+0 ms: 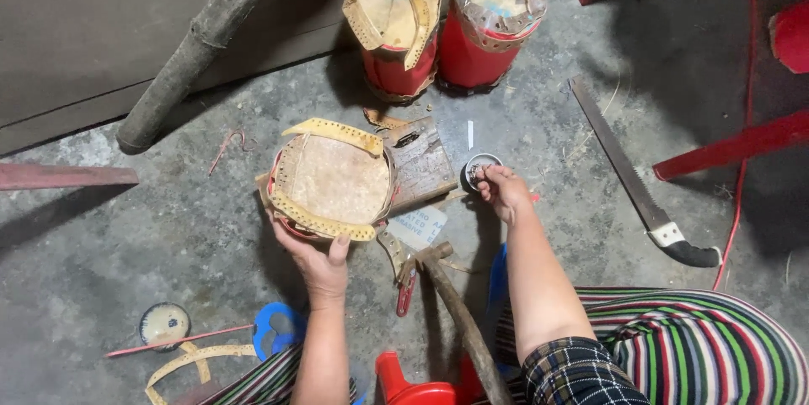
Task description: The person is securing a decorative woven band onto the rim of a small drum by hammering in small nails.
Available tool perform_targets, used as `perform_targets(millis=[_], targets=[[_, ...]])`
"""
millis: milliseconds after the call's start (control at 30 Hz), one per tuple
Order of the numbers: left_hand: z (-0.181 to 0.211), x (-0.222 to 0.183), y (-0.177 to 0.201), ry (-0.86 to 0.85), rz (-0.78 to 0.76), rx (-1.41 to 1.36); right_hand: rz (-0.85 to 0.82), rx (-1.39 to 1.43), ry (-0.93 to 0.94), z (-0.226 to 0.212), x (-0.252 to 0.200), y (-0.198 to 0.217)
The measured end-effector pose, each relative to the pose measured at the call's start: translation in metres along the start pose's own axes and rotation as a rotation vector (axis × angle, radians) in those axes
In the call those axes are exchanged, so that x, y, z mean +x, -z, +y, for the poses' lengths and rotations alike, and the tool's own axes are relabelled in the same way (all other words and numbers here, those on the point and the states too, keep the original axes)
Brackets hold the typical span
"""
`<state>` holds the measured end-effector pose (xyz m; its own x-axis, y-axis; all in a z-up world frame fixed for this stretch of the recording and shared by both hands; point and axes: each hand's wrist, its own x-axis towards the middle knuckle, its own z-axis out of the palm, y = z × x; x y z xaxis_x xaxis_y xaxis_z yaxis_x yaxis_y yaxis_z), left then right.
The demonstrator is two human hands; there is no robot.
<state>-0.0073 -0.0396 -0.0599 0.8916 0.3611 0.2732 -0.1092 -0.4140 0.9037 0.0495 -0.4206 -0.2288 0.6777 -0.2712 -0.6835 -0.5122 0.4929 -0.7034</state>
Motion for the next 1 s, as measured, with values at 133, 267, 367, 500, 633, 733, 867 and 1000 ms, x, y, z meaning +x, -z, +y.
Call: perform_targets(millis=[133,267,367,500,633,733,867,1000], targets=[[0.006,0.002,0.001,-0.005,-0.007,-0.017,-0.011,0.094,-0.015,-0.004,-0.008,0.003],[0.004,0.003,0.0,0.005,-0.007,-0.026,-0.048,0.144,-0.033,-0.005,-0.013,0.004],[0.004,0.003,0.0,0.016,-0.01,-0.023,-0.057,0.165,-0.036,-0.005,-0.014,0.002],[-0.003,0.0,0.0,0.028,-0.013,-0.024,-0.066,0.169,-0.03,-0.005,-0.016,-0.001],[0.003,0.001,0.0,0.025,-0.002,-0.002,-0.071,0.196,-0.01,-0.008,-0.015,-0.004],[-0.007,-0.002,-0.001,0.056,0.013,-0.021,-0.08,0.237,0.018,-0.009,-0.002,-0.006],[-0.021,-0.004,-0.002,0.023,0.027,-0.035,0.08,0.005,0.148,-0.01,0.023,-0.002],[-0.015,-0.002,-0.004,0.037,0.052,-0.069,0.076,-0.111,0.318,-0.056,-0.011,-0.048]])
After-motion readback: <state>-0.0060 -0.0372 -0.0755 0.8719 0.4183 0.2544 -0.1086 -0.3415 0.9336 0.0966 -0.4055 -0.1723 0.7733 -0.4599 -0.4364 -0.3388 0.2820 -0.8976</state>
